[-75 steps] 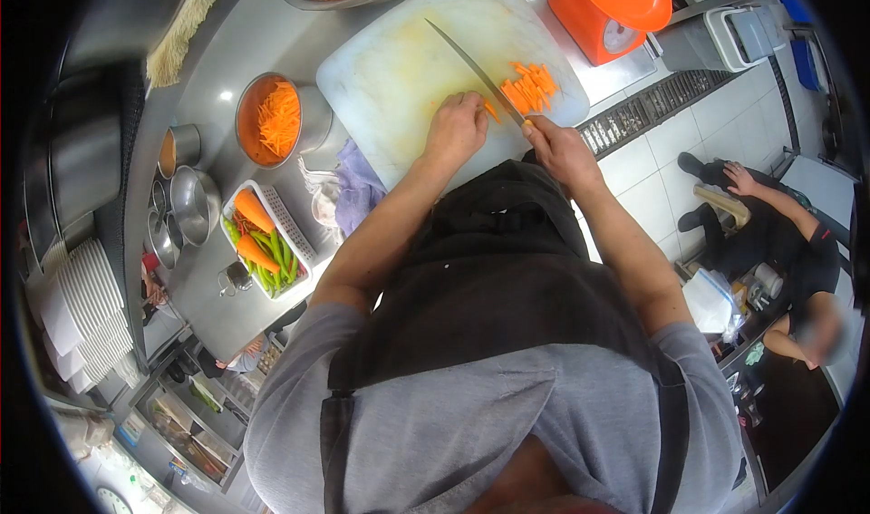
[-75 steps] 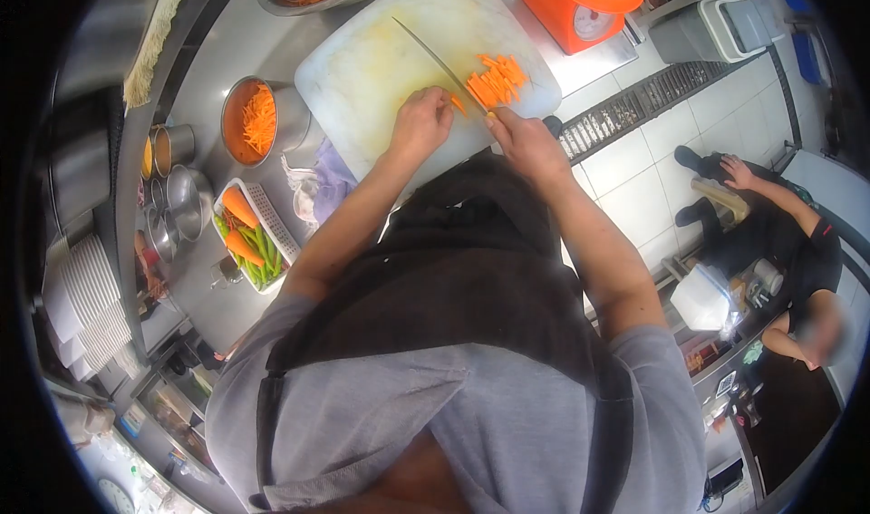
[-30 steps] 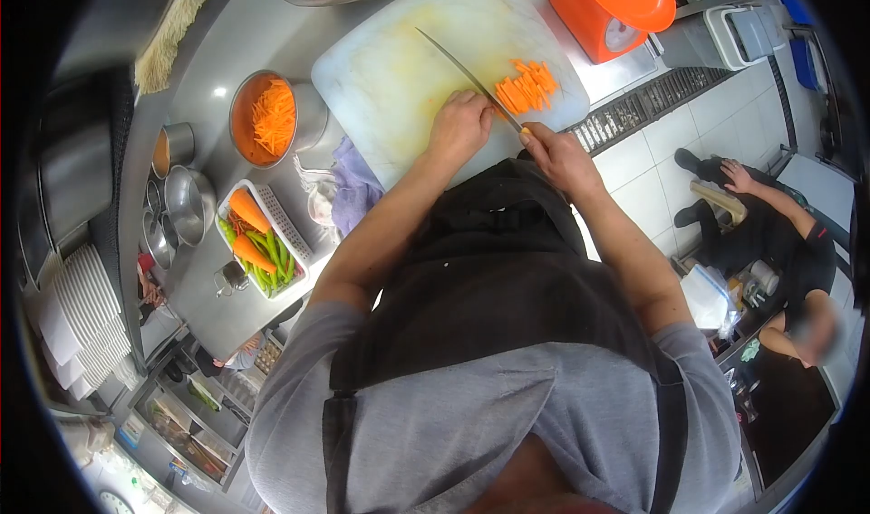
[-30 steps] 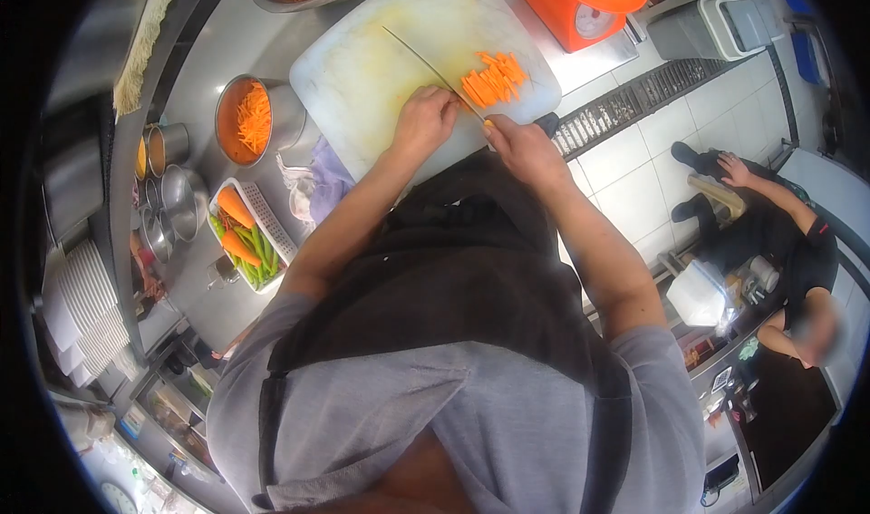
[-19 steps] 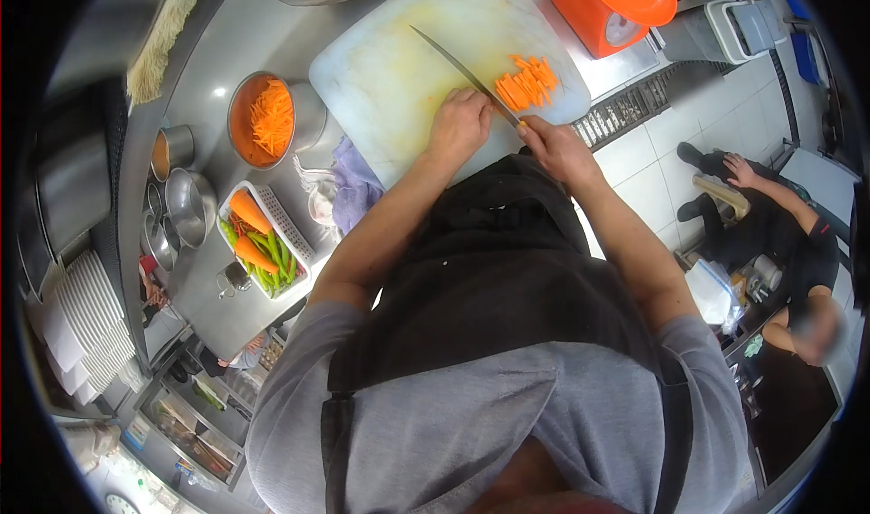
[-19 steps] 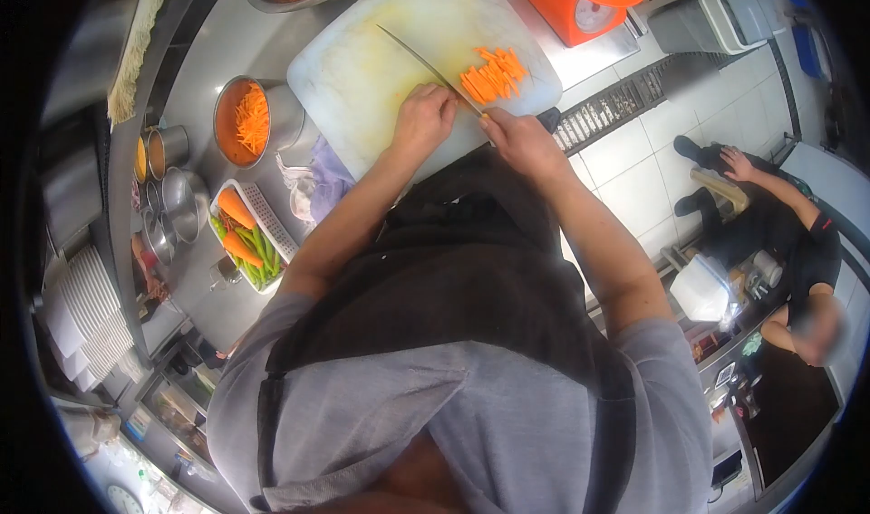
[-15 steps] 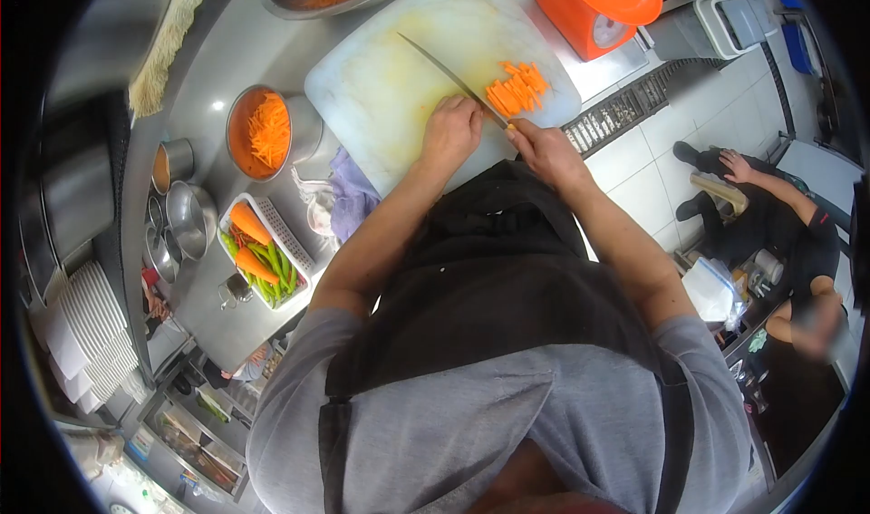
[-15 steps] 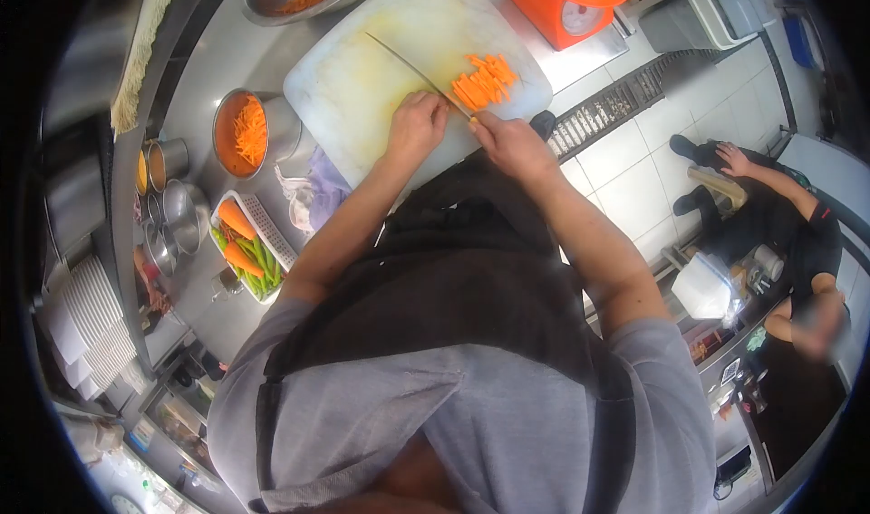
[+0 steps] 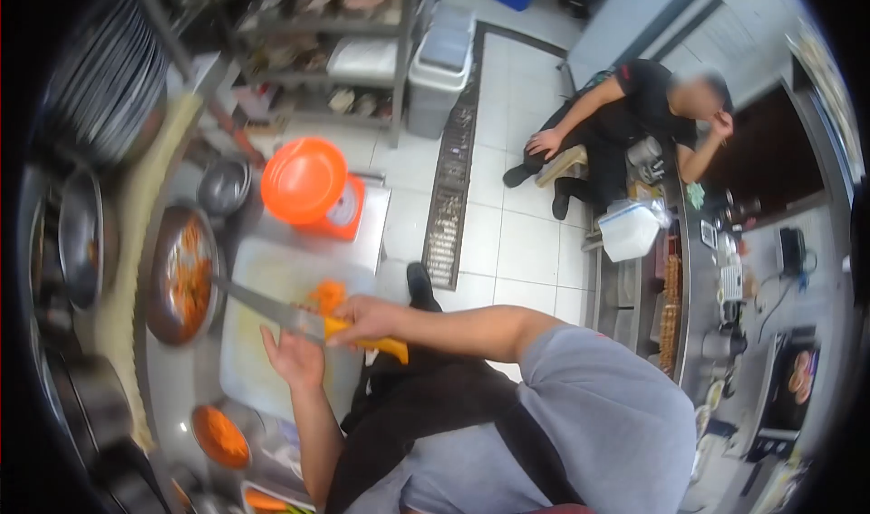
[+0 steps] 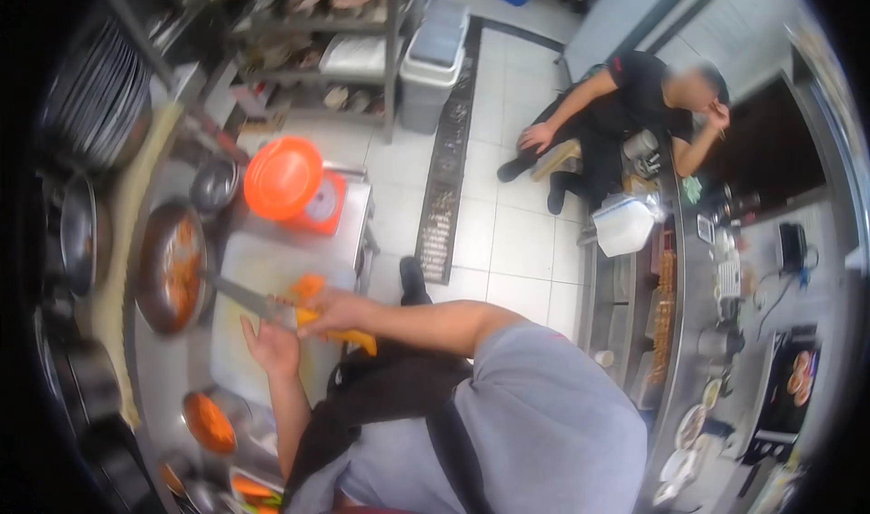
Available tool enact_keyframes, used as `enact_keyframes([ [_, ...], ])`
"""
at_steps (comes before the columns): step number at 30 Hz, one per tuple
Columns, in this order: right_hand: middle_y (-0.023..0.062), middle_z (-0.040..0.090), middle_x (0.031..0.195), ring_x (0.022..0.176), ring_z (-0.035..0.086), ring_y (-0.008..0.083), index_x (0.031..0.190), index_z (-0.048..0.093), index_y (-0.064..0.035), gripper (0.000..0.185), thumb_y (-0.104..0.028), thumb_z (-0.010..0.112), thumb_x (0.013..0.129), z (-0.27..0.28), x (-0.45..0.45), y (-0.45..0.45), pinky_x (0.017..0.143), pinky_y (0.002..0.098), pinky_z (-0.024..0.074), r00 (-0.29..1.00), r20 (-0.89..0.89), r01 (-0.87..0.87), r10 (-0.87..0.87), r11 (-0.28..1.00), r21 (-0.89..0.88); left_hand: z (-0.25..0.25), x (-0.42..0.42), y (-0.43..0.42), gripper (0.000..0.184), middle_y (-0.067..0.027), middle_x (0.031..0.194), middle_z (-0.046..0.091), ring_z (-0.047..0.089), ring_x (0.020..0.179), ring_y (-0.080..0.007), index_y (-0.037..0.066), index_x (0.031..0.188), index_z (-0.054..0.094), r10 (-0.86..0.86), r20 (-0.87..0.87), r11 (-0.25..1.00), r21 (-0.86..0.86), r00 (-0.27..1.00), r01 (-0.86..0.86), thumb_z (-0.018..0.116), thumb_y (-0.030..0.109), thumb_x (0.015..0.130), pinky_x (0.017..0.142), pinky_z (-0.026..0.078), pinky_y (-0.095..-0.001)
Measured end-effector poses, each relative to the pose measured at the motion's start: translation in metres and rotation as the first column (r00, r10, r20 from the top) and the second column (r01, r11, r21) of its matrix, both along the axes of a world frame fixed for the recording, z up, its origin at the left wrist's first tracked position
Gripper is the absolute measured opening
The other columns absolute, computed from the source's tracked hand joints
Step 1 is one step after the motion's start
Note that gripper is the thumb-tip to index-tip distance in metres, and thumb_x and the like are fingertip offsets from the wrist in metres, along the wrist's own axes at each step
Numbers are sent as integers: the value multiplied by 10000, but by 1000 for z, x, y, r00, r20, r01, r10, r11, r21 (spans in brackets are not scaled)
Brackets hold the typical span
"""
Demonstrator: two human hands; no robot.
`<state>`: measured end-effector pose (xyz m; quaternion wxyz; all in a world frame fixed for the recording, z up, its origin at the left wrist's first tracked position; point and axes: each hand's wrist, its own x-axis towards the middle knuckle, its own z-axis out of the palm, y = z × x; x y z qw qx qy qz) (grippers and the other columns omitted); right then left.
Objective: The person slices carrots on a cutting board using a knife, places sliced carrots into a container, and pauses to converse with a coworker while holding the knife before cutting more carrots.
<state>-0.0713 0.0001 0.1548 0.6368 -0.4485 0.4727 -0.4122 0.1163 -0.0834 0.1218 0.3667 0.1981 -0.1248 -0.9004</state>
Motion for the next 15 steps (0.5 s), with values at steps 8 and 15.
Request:
enact_keyframes([
  [8, 48, 600, 608, 450, 547, 116, 859, 626, -27, 257, -252, 737, 804, -1, -14, 6, 396, 266, 425, 992, 32, 119, -123, 988, 100, -15, -9, -6, 330, -104, 1108, 607, 562, 1046, -226, 11, 1143, 533, -51, 82, 996, 72, 995, 45, 490, 282, 960, 938, 437, -373],
  [15, 59, 608, 612, 450, 550, 129, 855, 630, -31, 280, -278, 746, 789, -7, -15, 9, 402, 273, 428, 987, -79, 142, -137, 988, 65, -31, -8, -14, 149, -73, 1030, 623, 583, 984, -190, 47, 1050, 561, -76, 218, 997, 27, 973, 72, 565, 127, 925, 877, 475, -357],
])
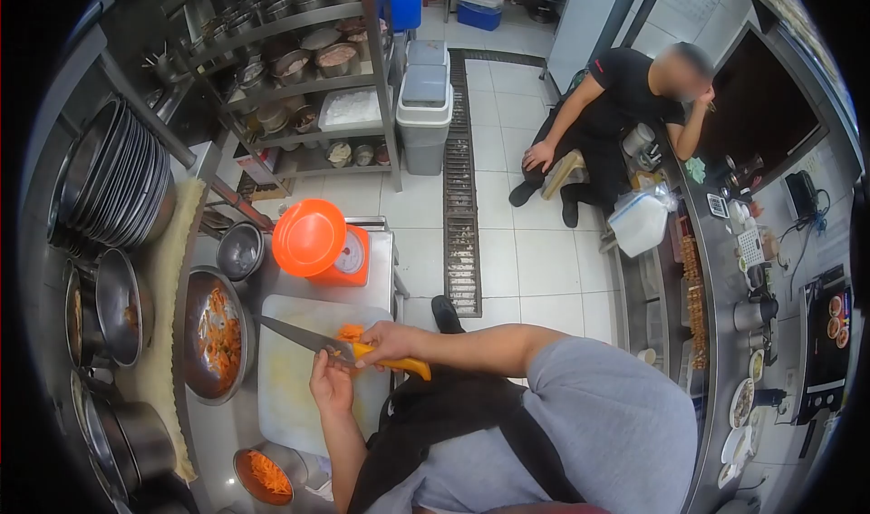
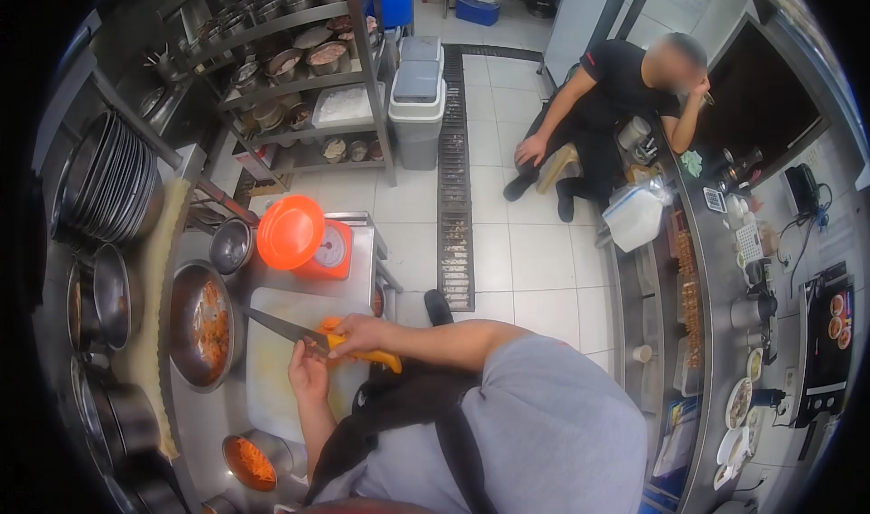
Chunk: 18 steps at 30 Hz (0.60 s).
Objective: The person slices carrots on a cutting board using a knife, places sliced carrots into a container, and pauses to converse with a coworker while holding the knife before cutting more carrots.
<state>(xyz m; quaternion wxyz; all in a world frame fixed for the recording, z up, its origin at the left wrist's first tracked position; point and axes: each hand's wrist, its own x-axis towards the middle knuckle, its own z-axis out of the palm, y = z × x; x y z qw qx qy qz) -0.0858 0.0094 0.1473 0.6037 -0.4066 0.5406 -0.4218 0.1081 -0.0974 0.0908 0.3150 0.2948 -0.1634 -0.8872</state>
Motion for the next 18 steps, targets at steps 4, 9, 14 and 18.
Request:
enact_keyframes([
  [4, 59, 611, 615, 449, 554, 131, 848, 630, -31, 269, -271, 739, 794, 1, 2, 0, 402, 276, 430, 1000, 2, -22, 22, 999, 43, 11, -1, 6, 130, -61, 1011, 624, 591, 961, -183, 55, 1019, 567, 34, 53, 999, 14, 998, -35, 574, 145, 927, 873, 479, -347],
  [9, 53, 613, 615, 467, 564, 131, 855, 633, -29, 267, -270, 734, 799, -7, 4, -7, 415, 272, 440, 998, -61, -18, 21, 999, 38, 24, -8, 21, 113, -52, 969, 623, 604, 906, -168, 55, 998, 562, -13, 148, 995, -93, 989, 27, 583, 137, 923, 835, 497, -323],
  [14, 122, 665, 704, 581, 645, 217, 951, 682, -15, 411, -375, 721, 758, -9, 1, -12, 565, 356, 512, 975, -219, 18, -26, 999, -40, 0, -5, 26, 100, -56, 937, 624, 611, 874, -166, 52, 987, 563, -72, 165, 989, -113, 984, 91, 599, 94, 904, 806, 510, -307],
  [18, 154, 666, 735, 673, 662, 261, 997, 665, -5, 445, -384, 708, 769, 7, -8, -3, 644, 390, 512, 965, -259, 38, -42, 999, -18, -7, -3, 24, 97, -64, 929, 633, 627, 815, -175, 31, 989, 570, -34, 354, 972, -204, 935, 113, 593, 51, 897, 769, 523, -307],
])
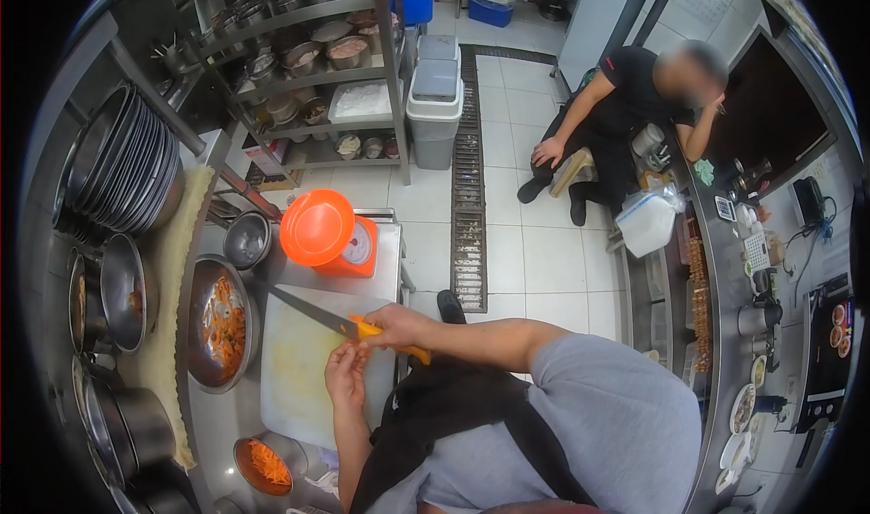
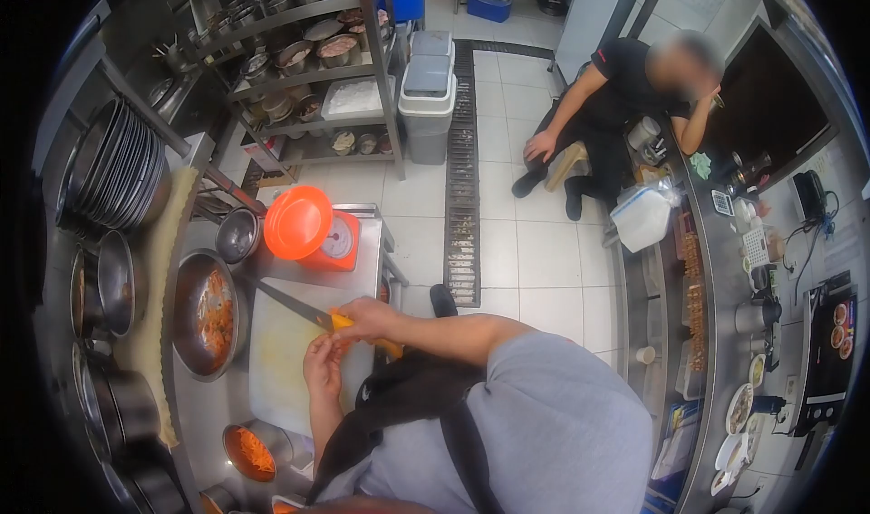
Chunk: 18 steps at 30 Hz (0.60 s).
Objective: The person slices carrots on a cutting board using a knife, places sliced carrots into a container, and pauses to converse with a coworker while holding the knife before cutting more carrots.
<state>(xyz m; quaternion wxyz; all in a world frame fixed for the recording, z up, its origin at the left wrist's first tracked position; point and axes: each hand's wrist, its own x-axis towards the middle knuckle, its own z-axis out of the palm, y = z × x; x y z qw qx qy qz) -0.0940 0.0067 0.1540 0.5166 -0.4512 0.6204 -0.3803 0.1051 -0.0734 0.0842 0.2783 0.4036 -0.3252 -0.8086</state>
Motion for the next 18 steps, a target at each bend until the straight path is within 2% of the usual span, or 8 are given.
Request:
enact_keyframes([
  [1, 168, 664, 755, 704, 659, 293, 1023, 654, -14, 451, -383, 708, 770, -5, -4, 2, 661, 401, 509, 988, -150, 4, -18, 995, -96, -5, 0, -3, 97, -64, 929, 633, 627, 815, -175, 31, 989, 570, 3, 2, 1000, -3, 1000, -3, 593, 51, 897, 769, 523, -307],
  [3, 182, 662, 776, 736, 656, 326, 1049, 644, -23, 458, -382, 708, 771, -10, -11, 11, 679, 412, 506, 957, -287, -10, -46, 981, -193, -20, -2, -9, 112, -88, 941, 640, 636, 789, -193, 11, 978, 586, 109, 411, 840, -525, 905, 137, 607, 58, 878, 743, 522, -312],
  [4, 183, 650, 753, 710, 639, 345, 1020, 650, -45, 431, -398, 700, 778, -11, -15, 18, 662, 413, 504, 933, -351, -2, -84, 971, -238, -24, -2, -14, 112, -88, 941, 640, 636, 789, -193, 11, 978, 586, 115, 418, 840, -525, 901, 137, 607, 58, 878, 743, 522, -312],
  [6, 185, 638, 730, 684, 622, 365, 990, 657, -68, 405, -415, 692, 785, -17, -23, 32, 646, 414, 501, 902, -413, 1, -124, 959, -285, -29, -7, -27, 139, -131, 955, 640, 630, 839, -260, 4, 971, 598, 187, 529, 488, -781, 828, 389, 613, 63, 845, 779, 508, -366],
  [7, 185, 639, 735, 693, 622, 369, 1010, 655, -75, 404, -414, 681, 793, -22, -27, 39, 652, 431, 501, 866, -492, -28, -89, 974, -225, -26, -10, -29, 139, -131, 955, 640, 630, 839, -260, 4, 971, 598, 188, 529, 487, -782, 828, 389, 613, 63, 845, 779, 508, -366],
  [9, 185, 639, 739, 703, 623, 373, 1030, 653, -82, 403, -414, 670, 802, -26, -34, 56, 657, 449, 502, 820, -569, -45, -57, 986, -164, -18, -18, -33, 177, -161, 954, 633, 601, 893, -322, 16, 975, 611, 265, 584, 198, -812, 767, 549, 623, 72, 808, 830, 485, -418],
  [13, 183, 638, 738, 718, 624, 381, 1025, 647, -93, 382, -414, 644, 817, -33, -39, 94, 672, 475, 493, 751, -658, -8, -53, 996, -90, -16, -26, -38, 213, -185, 1003, 622, 558, 979, -363, -5, 1005, 611, 230, 623, 220, -781, 747, 584, 607, 80, 809, 885, 451, -447],
  [18, 187, 643, 759, 754, 627, 387, 1007, 648, -94, 357, -401, 623, 826, -33, -39, 121, 694, 493, 491, 746, -666, 61, -22, 998, 35, -27, -53, -37, 338, -213, 1192, 526, 463, 1134, -389, -50, 1096, 571, 306, 541, -86, -804, 784, 588, 608, 150, 826, 971, 377, -472],
])
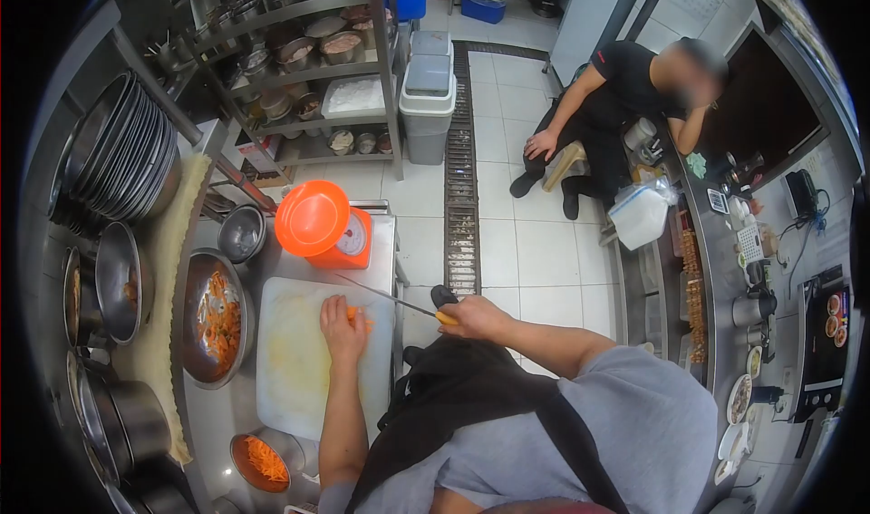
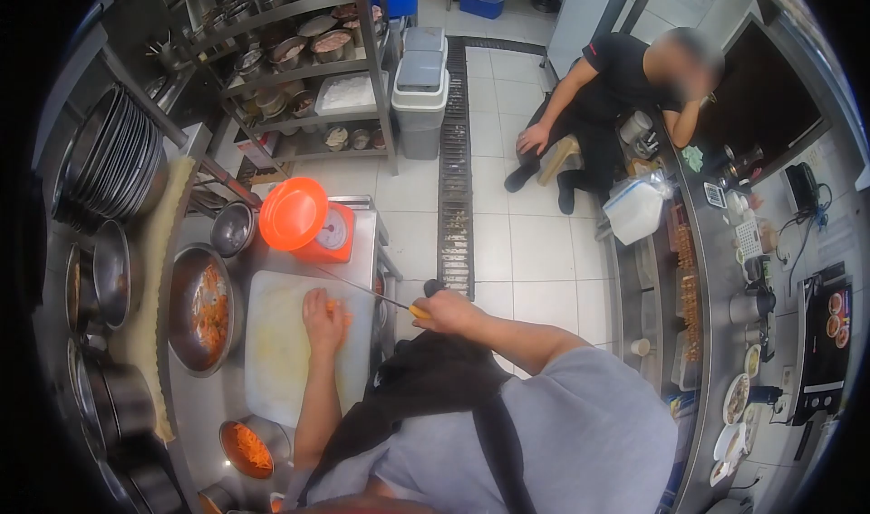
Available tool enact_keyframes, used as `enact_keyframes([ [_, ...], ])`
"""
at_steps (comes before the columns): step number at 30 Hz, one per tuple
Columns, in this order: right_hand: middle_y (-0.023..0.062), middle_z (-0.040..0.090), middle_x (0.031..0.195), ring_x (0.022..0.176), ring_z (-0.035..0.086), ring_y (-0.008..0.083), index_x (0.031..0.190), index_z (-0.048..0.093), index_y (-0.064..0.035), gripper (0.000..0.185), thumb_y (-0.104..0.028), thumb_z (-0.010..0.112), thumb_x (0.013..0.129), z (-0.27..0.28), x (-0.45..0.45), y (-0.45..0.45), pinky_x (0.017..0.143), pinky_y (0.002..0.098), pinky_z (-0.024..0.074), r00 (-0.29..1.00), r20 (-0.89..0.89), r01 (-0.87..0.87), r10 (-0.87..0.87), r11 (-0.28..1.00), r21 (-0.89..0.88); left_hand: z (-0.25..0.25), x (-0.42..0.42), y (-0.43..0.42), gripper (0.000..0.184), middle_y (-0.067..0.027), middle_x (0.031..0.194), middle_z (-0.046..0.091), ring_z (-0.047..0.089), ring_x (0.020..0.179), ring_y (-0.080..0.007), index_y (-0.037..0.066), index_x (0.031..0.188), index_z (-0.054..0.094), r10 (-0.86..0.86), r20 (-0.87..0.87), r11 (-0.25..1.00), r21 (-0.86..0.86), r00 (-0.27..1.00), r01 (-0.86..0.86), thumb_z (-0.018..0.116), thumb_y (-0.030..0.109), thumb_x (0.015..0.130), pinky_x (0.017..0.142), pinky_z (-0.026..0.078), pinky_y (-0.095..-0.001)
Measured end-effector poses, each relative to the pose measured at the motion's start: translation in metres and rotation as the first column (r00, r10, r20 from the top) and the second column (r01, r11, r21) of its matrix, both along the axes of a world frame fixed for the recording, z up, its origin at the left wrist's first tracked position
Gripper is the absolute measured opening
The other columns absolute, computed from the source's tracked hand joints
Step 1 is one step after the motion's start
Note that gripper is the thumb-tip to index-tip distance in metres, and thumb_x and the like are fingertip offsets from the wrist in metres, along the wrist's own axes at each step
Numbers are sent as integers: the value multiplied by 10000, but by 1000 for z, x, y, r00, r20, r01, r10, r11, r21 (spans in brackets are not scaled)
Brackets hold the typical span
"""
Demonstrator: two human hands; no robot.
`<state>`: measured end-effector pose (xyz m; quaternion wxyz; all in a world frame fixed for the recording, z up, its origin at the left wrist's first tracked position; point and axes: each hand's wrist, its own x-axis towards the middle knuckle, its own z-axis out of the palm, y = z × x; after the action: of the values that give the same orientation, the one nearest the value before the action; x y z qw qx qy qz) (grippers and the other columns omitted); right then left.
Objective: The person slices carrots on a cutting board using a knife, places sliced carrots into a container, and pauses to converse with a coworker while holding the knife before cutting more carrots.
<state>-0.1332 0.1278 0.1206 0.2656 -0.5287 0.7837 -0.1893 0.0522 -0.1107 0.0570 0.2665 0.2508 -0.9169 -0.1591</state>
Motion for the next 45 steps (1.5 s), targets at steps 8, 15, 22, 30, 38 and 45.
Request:
enact_keyframes([
  [8, 179, 652, 774, 779, 633, 382, 984, 631, -83, 322, -368, 614, 835, -8, -2, -3, 708, 495, 495, 997, -6, -74, 74, 997, -9, -9, 21, 33, 379, -208, 1184, 497, 456, 1143, -394, -29, 1137, 546, 11, 27, 1000, -21, 1000, -10, 614, 160, 816, 975, 369, -486],
  [15, 178, 653, 768, 773, 641, 365, 955, 625, -64, 286, -321, 615, 830, 1, -4, -18, 695, 473, 501, 970, -39, -240, 241, 970, 31, -9, 34, 56, 371, -221, 1168, 494, 460, 1122, -405, -27, 1145, 535, 84, -1, 996, -15, 996, -84, 593, 138, 817, 962, 374, -488],
  [22, 191, 645, 768, 770, 630, 387, 956, 616, -51, 319, -345, 630, 835, -7, -10, -15, 700, 471, 502, 921, 61, -386, 385, 923, -4, -16, 29, 70, 363, -238, 1182, 487, 456, 1115, -415, -37, 1144, 516, 202, -27, 977, -69, 979, -204, 573, 141, 833, 970, 358, -502],
  [30, 191, 655, 820, 808, 628, 383, 1035, 632, -79, 349, -360, 644, 828, -23, -27, -5, 735, 471, 491, 957, 210, -200, 200, 980, -23, -36, 58, 77, 401, -284, 1265, 449, 427, 1169, -443, -95, 1201, 464, 482, -76, 876, 53, 873, -479, 495, 193, 925, 1005, 331, -500],
  [38, 186, 655, 941, 917, 624, 366, 1205, 545, -111, 473, -333, 657, 802, -25, -27, -6, 800, 462, 490, 954, 242, -184, 178, 983, 2, -41, 34, 79, 461, -288, 1307, 433, 407, 1204, -440, -101, 1253, 455, 568, -63, 823, 68, 821, -564, 483, 243, 946, 1025, 313, -481],
  [45, 190, 649, 906, 872, 620, 398, 1251, 483, -158, 498, -341, 647, 818, -25, -34, -16, 744, 495, 487, 949, 140, -277, 282, 959, -55, -37, 9, 62, 476, -226, 1310, 462, 380, 1246, -429, -30, 1280, 473, 582, 99, 810, 12, 807, -586, 511, 283, 924, 1032, 301, -522],
])
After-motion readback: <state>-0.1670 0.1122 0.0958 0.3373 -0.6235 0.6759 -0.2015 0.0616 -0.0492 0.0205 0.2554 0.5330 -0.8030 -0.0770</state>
